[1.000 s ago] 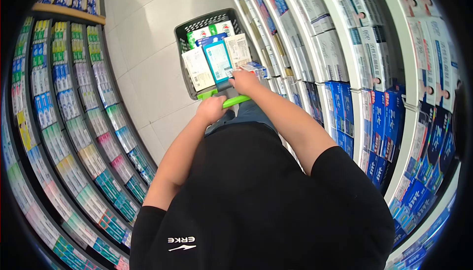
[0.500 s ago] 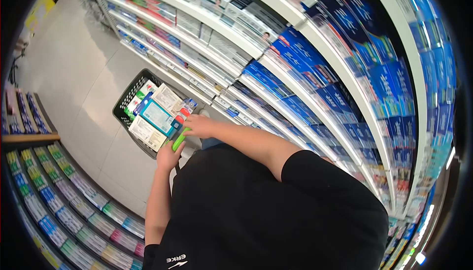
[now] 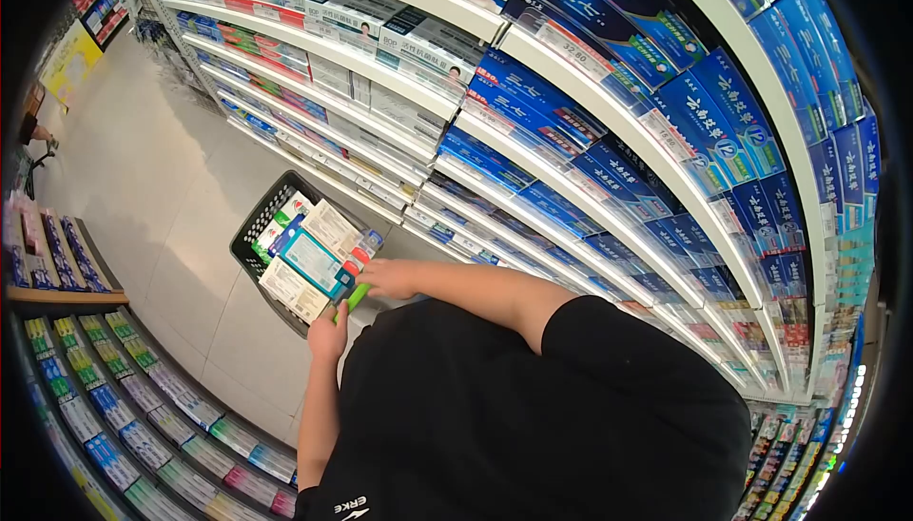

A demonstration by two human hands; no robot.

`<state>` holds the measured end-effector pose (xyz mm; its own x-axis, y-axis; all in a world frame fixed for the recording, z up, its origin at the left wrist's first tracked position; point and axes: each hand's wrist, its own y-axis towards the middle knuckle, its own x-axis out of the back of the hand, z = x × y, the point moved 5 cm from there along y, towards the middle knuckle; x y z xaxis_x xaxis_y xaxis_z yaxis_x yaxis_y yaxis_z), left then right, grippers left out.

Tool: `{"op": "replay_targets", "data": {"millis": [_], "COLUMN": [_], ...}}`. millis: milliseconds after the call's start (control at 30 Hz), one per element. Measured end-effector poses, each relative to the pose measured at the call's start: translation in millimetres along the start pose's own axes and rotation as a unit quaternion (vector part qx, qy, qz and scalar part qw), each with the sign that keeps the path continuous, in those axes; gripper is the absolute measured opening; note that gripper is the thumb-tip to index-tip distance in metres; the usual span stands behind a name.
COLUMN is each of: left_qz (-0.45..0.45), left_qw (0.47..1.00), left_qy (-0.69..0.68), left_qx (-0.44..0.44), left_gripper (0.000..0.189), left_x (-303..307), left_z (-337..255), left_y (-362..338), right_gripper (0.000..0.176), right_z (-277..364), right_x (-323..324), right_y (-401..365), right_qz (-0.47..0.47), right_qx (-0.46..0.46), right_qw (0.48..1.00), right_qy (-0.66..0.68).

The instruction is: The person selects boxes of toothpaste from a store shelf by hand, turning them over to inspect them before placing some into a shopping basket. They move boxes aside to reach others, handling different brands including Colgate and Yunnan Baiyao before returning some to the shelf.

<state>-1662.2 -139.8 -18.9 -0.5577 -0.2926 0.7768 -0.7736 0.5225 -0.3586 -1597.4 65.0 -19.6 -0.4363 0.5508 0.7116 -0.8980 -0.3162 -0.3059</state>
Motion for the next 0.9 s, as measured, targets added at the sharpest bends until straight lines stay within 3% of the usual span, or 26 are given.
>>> {"op": "replay_targets", "data": {"millis": [267,433,567,800,900], "left_qz": [-0.071,-0.171,-0.244,-0.179,-0.171], "left_qw": [0.997,0.972,0.957,0.977,0.982], "left_qy": [0.028,0.162,0.132,0.074,0.064], "left_qx": [0.006,0.01,0.089,0.094,0.05], "left_gripper": [0.052,0.042,0.041,0.038,0.038], "left_x": [-20.4,-43.1,-62.9,-91.8,-106.6], "left_z": [-17.5,-29.1,-47.2,-58.2,-59.5], "left_y": [-41.4,-74.3,-103.1,-134.6,-144.5], "right_gripper": [0.063,0.073,0.079,0.079,0.074], "right_z": [-0.7,-2.1,-0.1,5.8,-0.7], "right_x": [-19.3,-42.1,-51.2,-46.5,-55.1], "right_y": [-47.1,-65.9,-83.7,-122.9,-130.4], "right_qz": [-0.006,-0.035,-0.011,0.051,0.026], "right_qx": [0.05,0.047,0.027,-0.021,-0.037], "right_qw": [0.998,0.998,0.999,0.998,0.999], "right_qy": [0.038,0.039,0.024,-0.008,-0.02]}}
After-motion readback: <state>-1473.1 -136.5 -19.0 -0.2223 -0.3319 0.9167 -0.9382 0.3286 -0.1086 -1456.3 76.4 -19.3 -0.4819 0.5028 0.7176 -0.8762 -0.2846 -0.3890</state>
